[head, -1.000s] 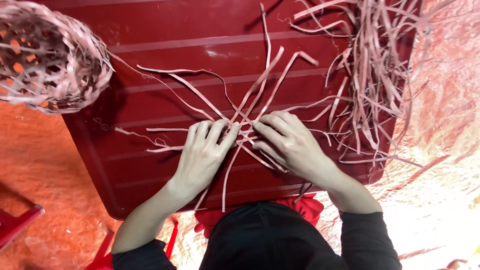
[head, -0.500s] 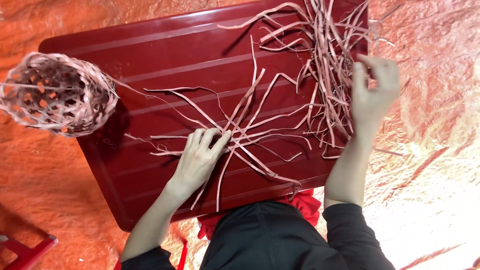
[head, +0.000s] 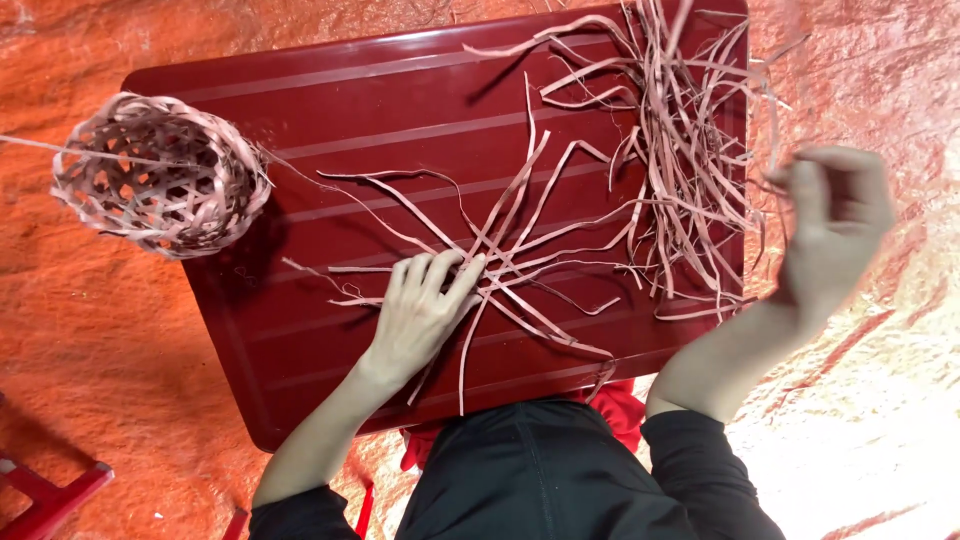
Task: Weaving the base of a basket using thin pink strips on a low red table.
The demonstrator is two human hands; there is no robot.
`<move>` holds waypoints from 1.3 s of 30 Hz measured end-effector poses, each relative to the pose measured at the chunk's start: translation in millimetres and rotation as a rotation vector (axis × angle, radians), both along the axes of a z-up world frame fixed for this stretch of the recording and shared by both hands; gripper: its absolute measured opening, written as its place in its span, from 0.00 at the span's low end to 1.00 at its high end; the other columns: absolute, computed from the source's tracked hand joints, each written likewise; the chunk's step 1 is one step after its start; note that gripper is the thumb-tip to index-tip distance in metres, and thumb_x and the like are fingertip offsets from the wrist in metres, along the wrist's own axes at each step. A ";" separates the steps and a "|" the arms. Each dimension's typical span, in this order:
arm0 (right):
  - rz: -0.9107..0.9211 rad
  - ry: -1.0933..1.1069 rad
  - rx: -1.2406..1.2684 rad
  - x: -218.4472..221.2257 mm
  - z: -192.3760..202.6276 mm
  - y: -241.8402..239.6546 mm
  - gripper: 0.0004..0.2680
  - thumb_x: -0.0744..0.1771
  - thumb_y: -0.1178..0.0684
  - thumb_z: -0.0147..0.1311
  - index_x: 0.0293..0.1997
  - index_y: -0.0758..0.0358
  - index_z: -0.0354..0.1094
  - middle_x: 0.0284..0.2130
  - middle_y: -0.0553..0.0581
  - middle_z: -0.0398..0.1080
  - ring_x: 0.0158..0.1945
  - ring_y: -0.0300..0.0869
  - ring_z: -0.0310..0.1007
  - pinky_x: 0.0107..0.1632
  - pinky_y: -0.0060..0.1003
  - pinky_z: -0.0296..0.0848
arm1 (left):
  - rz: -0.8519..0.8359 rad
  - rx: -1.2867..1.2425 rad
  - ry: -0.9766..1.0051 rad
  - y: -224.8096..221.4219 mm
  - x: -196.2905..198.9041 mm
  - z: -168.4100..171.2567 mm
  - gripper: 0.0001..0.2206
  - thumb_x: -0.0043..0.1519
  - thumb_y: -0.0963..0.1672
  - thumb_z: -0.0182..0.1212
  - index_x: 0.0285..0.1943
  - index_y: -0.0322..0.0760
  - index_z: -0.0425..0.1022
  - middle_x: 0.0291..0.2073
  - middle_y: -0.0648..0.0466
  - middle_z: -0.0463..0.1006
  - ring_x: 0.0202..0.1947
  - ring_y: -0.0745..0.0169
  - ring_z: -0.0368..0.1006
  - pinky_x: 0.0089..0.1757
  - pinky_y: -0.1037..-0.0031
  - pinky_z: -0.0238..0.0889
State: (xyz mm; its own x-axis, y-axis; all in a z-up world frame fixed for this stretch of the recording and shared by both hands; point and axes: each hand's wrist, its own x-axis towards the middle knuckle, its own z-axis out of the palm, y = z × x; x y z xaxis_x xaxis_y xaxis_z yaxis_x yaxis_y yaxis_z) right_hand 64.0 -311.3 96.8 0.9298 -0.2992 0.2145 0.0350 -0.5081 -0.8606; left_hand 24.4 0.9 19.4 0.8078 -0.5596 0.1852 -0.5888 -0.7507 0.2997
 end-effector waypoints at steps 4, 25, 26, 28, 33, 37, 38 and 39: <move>-0.133 -0.164 -0.098 -13.9 2.7 -27.6 0.03 0.69 0.67 0.42 0.40 0.68 0.57 0.30 0.61 0.59 0.32 0.42 0.60 0.37 0.31 0.60 | 0.033 0.073 -0.030 2.8 0.7 6.7 0.22 0.51 0.49 0.60 0.53 0.44 0.63 0.42 0.52 0.66 0.37 0.59 0.62 0.37 0.70 0.56; 0.483 -0.395 -0.466 -0.4 -51.7 103.1 0.05 0.62 0.63 0.49 0.37 0.70 0.70 0.27 0.59 0.66 0.26 0.46 0.58 0.34 0.37 0.63 | 0.285 -0.820 0.547 -4.8 15.1 19.2 0.14 0.56 0.38 0.49 0.52 0.31 0.62 0.44 0.43 0.67 0.39 0.51 0.69 0.37 0.70 0.66; 0.481 -0.387 -0.471 0.4 -55.6 105.2 0.04 0.62 0.64 0.49 0.36 0.69 0.69 0.26 0.59 0.66 0.26 0.46 0.58 0.33 0.37 0.63 | 0.315 -0.875 0.586 -6.9 15.2 13.5 0.15 0.56 0.38 0.49 0.53 0.29 0.60 0.45 0.41 0.65 0.40 0.49 0.69 0.37 0.69 0.66; 0.488 -0.367 -0.478 -0.6 -59.2 106.7 0.04 0.62 0.64 0.50 0.36 0.69 0.69 0.26 0.59 0.66 0.26 0.47 0.59 0.32 0.37 0.62 | 0.353 -0.934 0.636 -12.0 12.5 1.3 0.16 0.56 0.38 0.49 0.54 0.28 0.58 0.46 0.39 0.64 0.40 0.46 0.68 0.38 0.69 0.66; 0.571 -0.258 -0.376 -9.1 -83.9 108.1 0.03 0.61 0.66 0.49 0.34 0.71 0.67 0.24 0.63 0.65 0.23 0.52 0.63 0.26 0.41 0.64 | 0.408 -0.885 0.656 -14.5 10.9 -7.7 0.18 0.55 0.38 0.50 0.55 0.31 0.56 0.48 0.42 0.63 0.42 0.46 0.64 0.38 0.68 0.62; 0.680 0.042 -0.217 -10.2 -66.2 126.7 0.05 0.63 0.63 0.44 0.37 0.68 0.64 0.26 0.62 0.67 0.28 0.54 0.67 0.31 0.42 0.67 | 0.396 -0.976 0.810 -10.9 11.5 -12.1 0.23 0.56 0.40 0.51 0.60 0.37 0.52 0.51 0.51 0.61 0.43 0.61 0.57 0.40 0.76 0.54; 0.694 0.111 -0.205 -8.6 -60.8 132.2 0.05 0.63 0.62 0.43 0.38 0.68 0.63 0.26 0.63 0.67 0.28 0.54 0.68 0.32 0.43 0.68 | 0.390 -1.032 0.848 -11.1 12.0 -10.9 0.23 0.56 0.39 0.50 0.61 0.38 0.51 0.51 0.52 0.60 0.43 0.63 0.54 0.41 0.78 0.51; 0.708 0.181 -0.193 -7.6 -55.3 137.4 0.05 0.63 0.62 0.41 0.38 0.68 0.62 0.26 0.63 0.68 0.29 0.54 0.69 0.32 0.43 0.68 | 0.383 -1.088 0.888 -11.6 11.7 -9.8 0.23 0.56 0.39 0.50 0.62 0.38 0.51 0.50 0.53 0.59 0.42 0.65 0.51 0.42 0.80 0.48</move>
